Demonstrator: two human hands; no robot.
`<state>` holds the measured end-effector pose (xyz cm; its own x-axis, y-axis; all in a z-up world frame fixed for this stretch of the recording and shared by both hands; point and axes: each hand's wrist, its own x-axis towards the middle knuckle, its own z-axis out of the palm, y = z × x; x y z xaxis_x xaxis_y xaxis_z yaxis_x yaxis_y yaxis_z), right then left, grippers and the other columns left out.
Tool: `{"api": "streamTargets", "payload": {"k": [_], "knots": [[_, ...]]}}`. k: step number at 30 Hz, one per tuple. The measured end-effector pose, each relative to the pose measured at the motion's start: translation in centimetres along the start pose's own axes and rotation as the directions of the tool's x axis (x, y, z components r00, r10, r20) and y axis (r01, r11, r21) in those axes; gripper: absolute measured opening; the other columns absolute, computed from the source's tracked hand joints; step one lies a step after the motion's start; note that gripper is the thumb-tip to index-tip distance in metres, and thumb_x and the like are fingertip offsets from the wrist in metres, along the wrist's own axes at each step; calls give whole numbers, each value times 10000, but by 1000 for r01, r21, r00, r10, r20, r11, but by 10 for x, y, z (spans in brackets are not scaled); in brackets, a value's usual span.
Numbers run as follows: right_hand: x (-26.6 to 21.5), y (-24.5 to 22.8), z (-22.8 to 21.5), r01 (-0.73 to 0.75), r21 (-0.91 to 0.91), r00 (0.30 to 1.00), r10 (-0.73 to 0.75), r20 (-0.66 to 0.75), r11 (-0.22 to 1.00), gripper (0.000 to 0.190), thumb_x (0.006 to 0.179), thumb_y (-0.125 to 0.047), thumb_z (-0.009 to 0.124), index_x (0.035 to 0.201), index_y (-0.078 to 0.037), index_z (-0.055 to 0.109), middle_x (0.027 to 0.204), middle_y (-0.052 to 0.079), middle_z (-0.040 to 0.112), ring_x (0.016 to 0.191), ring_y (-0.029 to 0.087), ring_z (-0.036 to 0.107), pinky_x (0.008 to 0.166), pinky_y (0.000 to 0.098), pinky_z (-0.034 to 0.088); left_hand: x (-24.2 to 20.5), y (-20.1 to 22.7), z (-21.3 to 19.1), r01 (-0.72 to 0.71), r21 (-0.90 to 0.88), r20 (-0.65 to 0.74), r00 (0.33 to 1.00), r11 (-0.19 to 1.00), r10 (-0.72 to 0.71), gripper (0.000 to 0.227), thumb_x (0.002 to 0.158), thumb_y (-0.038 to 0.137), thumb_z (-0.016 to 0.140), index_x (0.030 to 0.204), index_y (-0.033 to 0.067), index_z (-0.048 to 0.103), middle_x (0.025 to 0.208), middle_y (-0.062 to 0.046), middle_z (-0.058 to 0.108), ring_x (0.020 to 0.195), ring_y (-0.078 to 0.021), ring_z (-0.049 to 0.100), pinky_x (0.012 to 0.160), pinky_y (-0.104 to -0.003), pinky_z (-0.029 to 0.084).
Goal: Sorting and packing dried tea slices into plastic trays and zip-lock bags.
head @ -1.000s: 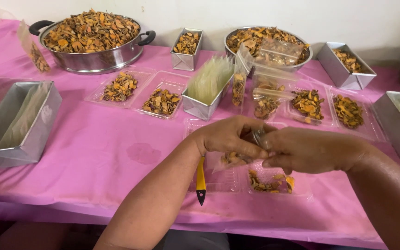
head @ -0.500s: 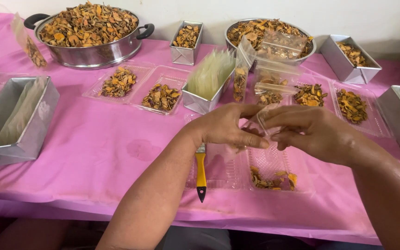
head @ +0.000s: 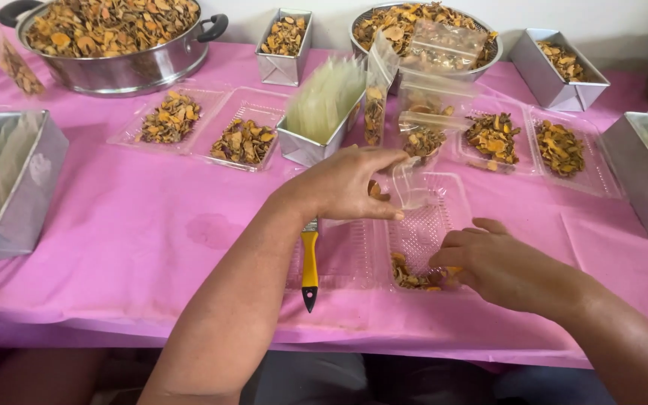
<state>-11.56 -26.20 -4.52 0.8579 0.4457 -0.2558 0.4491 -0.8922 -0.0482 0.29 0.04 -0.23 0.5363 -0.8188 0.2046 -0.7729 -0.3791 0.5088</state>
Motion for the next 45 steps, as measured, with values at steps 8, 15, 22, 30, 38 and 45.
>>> {"api": "streamTargets", "payload": {"k": [8,15,22,30,38,45], "knots": [[12,10,1,311,237,893,-197,-406,921,64,847,-105,717,827,-126,774,781,31,732,684,237,694,683,373,533,1,-7,5,-65,62,-37,997,996,67,923,794,446,847,1525,76,423,1545,-146,511,1422,-313,462,1141,-450,321],[2,-5,-62,127,348,741,144,-656,929,107,880,-145,762,970,-116,812,898,30,790,801,143,709,779,304,605,-3,18,-3,70,-27,73,995,997,-68,937,804,441,793,1578,150,354,1504,-117,497,914,-171,802,983,-431,488],[39,-24,-63,103,222,736,76,-673,970,125,897,-126,718,998,-117,792,955,77,748,911,286,716,838,412,570,3,14,6,42,-39,19,999,998,-42,887,771,486,793,1517,171,429,1370,-132,626,990,-263,775,1039,-521,494],[21,-49,-84,220,334,625,130,-770,916,100,961,35,698,1050,-6,712,982,119,740,898,211,743,858,303,632,-4,32,-9,181,-313,22,983,932,-183,986,706,419,813,1552,165,374,1554,-74,532,988,-204,773,891,-371,570],[5,-32,-53,-193,445,883,353,-310,875,262,850,-210,769,1106,-244,816,1055,-65,843,856,120,786,825,304,638,-10,-1,-13,-372,-905,-361,928,204,90,331,870,327,861,957,124,615,1106,-122,746,914,-175,737,957,-349,652],[24,-36,-8,152,323,987,-126,-100,934,446,918,-336,670,1322,-147,662,1342,56,690,1236,261,638,1049,430,449,-8,-13,-10,-327,-941,-305,932,90,194,892,910,450,792,1563,-10,396,1256,-221,633,1100,-294,659,718,-285,606]]}}
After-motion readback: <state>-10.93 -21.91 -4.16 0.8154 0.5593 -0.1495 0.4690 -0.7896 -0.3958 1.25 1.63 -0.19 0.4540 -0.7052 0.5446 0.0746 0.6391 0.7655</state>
